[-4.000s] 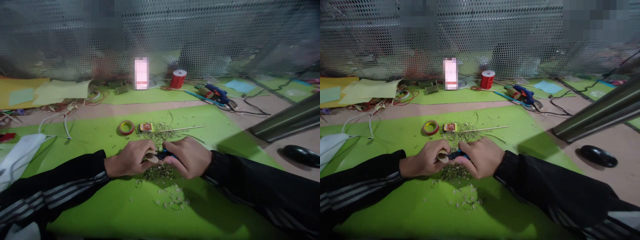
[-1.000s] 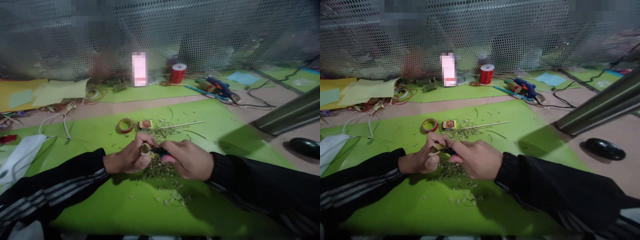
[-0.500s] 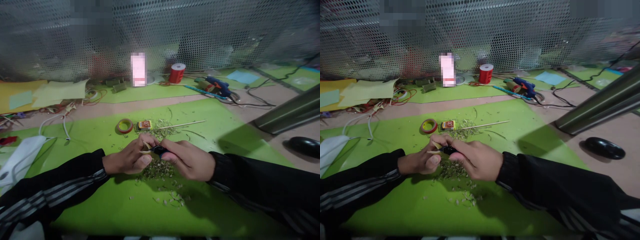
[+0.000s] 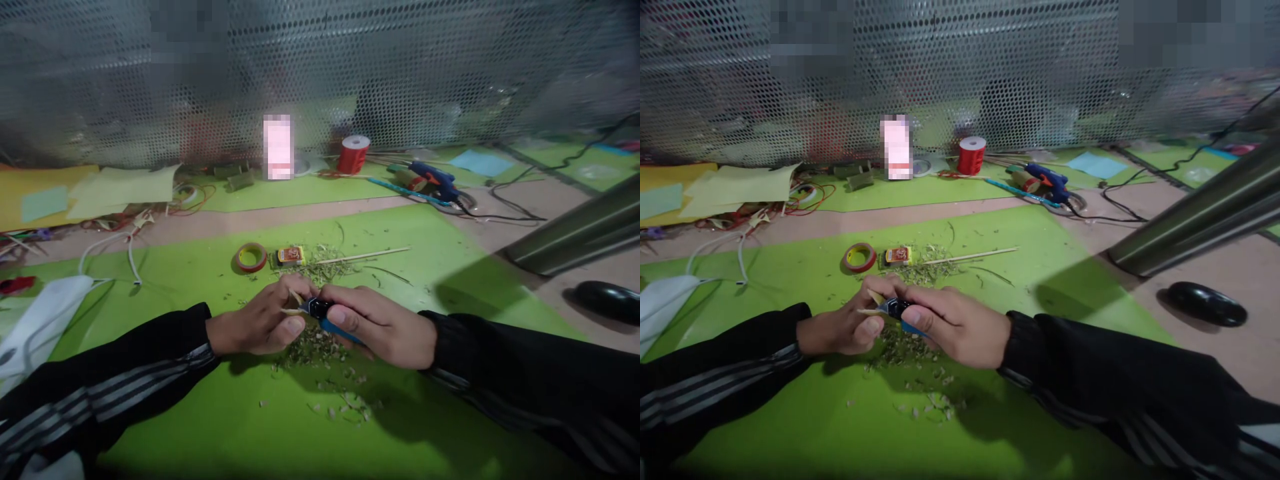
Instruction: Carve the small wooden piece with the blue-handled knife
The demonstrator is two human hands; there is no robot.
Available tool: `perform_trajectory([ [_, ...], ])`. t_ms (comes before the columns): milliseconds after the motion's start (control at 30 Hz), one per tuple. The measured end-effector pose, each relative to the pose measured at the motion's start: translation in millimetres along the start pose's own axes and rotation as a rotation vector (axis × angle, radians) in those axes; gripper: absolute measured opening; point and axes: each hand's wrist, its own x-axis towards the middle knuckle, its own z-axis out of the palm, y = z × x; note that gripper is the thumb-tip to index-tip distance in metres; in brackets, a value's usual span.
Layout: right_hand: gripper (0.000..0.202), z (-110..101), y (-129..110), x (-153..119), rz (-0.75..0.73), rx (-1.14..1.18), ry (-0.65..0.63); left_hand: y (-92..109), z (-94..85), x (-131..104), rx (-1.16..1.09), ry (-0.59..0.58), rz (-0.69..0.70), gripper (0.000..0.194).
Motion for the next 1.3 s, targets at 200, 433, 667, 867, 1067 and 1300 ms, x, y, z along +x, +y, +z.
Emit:
perform_trajectory([
  [200, 0.032, -6, -7, -4, -0.026, -0.226, 0.201, 4, -1.7, 0, 0.063, 0.039, -0.007, 0.019],
  [433, 0.036, -15, -16, -11, 0.028, -0.617, 0.149, 7, -2.9, 6, 0.125, 0.041, 0.052, 0.022],
  [667, 0.038, -11, -10, -11, -0.050, -0.793, -0.018, 13, -7.4, 9, 0.177, 0.029, 0.005, 0.042],
  [867, 0.042, -9, -7, -10, -0.051, -0.822, -0.075, 11, -7.5, 12, 0.123, 0.088, -0.015, 0.046],
  [1067, 0.045, -8, -5, -11, -0.052, -0.802, -0.053, 11, -8.2, 11, 0.150, 0.095, -0.013, 0.047],
  [1300, 0.045, -5, -3, -11, -0.027, -0.791, -0.057, 12, -8.9, 13, 0.147, 0.083, -0.003, 0.045],
])
